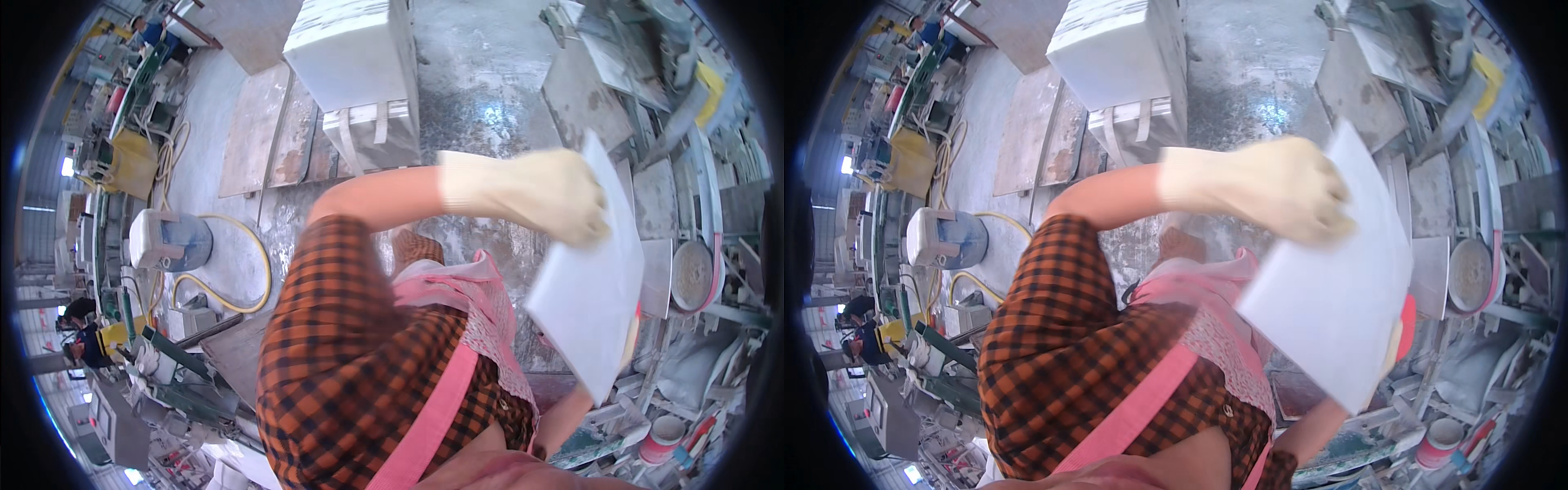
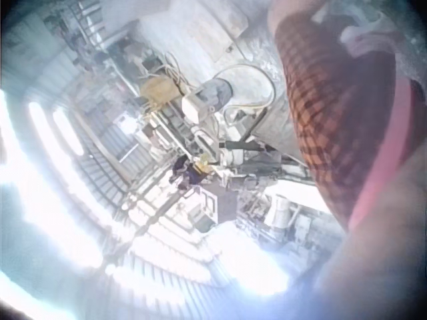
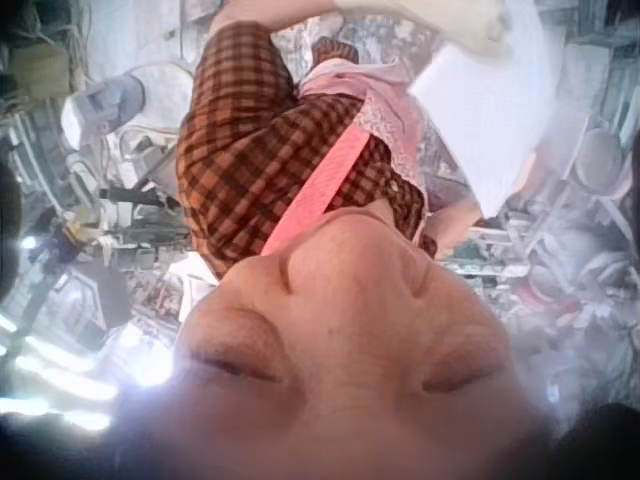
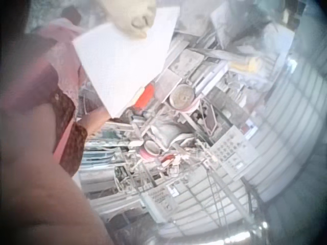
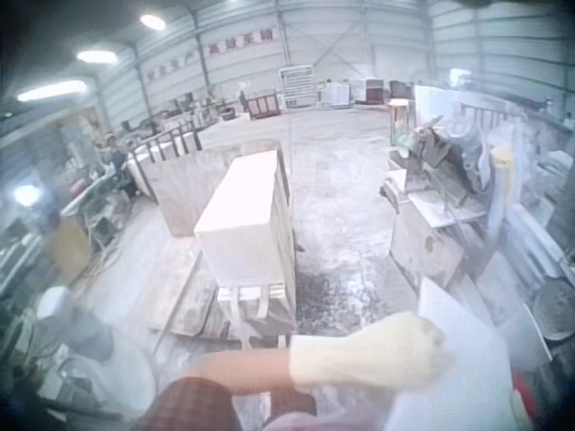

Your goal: The person repeatedly picks white rectangular tiles from a conveyor and places them onto a growing stack on a wooden pallet. The person handles each tile with gloved hands, aligning it before adding it to the pile.

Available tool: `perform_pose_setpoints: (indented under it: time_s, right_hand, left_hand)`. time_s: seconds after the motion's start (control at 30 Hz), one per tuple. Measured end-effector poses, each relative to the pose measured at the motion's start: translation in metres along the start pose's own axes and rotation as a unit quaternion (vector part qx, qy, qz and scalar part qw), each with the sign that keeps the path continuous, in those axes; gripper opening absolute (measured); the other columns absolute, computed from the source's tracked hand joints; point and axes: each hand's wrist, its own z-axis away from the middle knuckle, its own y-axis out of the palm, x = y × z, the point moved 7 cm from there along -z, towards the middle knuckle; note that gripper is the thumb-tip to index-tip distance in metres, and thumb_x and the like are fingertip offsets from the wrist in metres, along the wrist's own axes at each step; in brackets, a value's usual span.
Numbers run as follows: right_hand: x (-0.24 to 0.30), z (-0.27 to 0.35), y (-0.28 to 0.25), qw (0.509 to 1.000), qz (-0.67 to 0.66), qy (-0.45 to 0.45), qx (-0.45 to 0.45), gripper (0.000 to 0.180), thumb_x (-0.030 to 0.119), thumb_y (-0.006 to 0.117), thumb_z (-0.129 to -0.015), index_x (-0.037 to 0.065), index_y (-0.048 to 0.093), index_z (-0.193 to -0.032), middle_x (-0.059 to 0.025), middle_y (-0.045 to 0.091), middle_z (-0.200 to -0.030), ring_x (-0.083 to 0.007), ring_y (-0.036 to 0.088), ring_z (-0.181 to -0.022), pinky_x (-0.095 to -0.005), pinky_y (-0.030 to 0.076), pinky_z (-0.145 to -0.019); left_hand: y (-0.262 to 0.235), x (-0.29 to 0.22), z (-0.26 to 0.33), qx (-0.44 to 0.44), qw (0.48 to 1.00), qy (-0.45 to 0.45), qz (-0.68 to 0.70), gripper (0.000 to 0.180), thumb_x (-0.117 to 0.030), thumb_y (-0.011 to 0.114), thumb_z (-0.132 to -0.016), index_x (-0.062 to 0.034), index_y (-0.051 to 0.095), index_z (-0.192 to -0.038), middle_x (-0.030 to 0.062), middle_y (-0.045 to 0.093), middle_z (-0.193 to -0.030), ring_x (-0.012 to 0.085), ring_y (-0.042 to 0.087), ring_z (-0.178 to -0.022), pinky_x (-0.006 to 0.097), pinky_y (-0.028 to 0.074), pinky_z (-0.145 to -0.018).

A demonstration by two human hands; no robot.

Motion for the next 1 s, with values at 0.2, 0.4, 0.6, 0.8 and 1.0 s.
perform_pose_setpoints:
  time_s: [0.2, 0.4, 0.6, 0.8, 1.0]
  right_hand:
    - [-0.016, -0.099, 0.288, 0.951, -0.126, 0.150, 0.238, 0.032, 0.018, 0.051, -0.097, -0.003, 0.057, -0.120, -0.0083, 0.062, -0.109, -0.0138, 0.060, -0.094, -0.0271, 0.050, -0.079]
    - [-0.072, -0.116, 0.517, 0.854, -0.175, 0.419, 0.255, 0.039, 0.028, 0.057, -0.093, -0.003, 0.060, -0.118, -0.0107, 0.066, -0.104, -0.0168, 0.066, -0.089, -0.0287, 0.054, -0.074]
    - [-0.092, -0.119, 0.615, 0.838, -0.132, 0.446, 0.286, 0.043, 0.030, 0.059, -0.092, -0.003, 0.059, -0.119, -0.0129, 0.066, -0.107, -0.0188, 0.066, -0.090, -0.0305, 0.055, -0.075]
    - [-0.105, -0.121, 0.656, 0.834, -0.092, 0.469, 0.275, 0.045, 0.028, 0.056, -0.092, -0.005, 0.056, -0.123, -0.0150, 0.064, -0.112, -0.0211, 0.066, -0.094, -0.0315, 0.055, -0.080]
    - [-0.126, -0.126, 0.670, 0.807, -0.183, 0.468, 0.310, 0.040, 0.026, 0.057, -0.094, -0.004, 0.059, -0.119, -0.0137, 0.067, -0.107, -0.0197, 0.068, -0.091, -0.0310, 0.056, -0.079]
  left_hand:
    - [-0.089, 0.125, 0.272, 0.035, 0.887, -0.458, -0.045, 0.016, -0.020, 0.063, -0.086, -0.0165, 0.070, -0.100, 0.0101, 0.070, -0.094, 0.0261, 0.068, -0.078, 0.032, 0.057, -0.067]
    - [-0.114, 0.173, 0.492, -0.249, 0.356, -0.839, 0.327, 0.052, -0.032, 0.068, -0.087, 0.0079, 0.059, -0.119, 0.0103, 0.069, -0.100, 0.0128, 0.066, -0.084, 0.023, 0.051, -0.075]
    - [-0.129, 0.184, 0.558, -0.396, 0.312, -0.793, 0.342, 0.038, -0.023, 0.065, -0.089, 0.0045, 0.062, -0.115, 0.0068, 0.067, -0.095, 0.0108, 0.064, -0.082, 0.023, 0.050, -0.073]
    - [-0.108, 0.205, 0.612, -0.421, 0.259, -0.783, 0.377, 0.037, -0.022, 0.065, -0.089, 0.0059, 0.062, -0.114, 0.0091, 0.068, -0.099, 0.0114, 0.065, -0.086, 0.023, 0.051, -0.074]
    - [-0.110, 0.211, 0.632, -0.361, 0.403, -0.778, 0.320, 0.039, -0.023, 0.059, -0.092, 0.0066, 0.061, -0.117, 0.0123, 0.066, -0.109, 0.0173, 0.063, -0.100, 0.028, 0.049, -0.088]
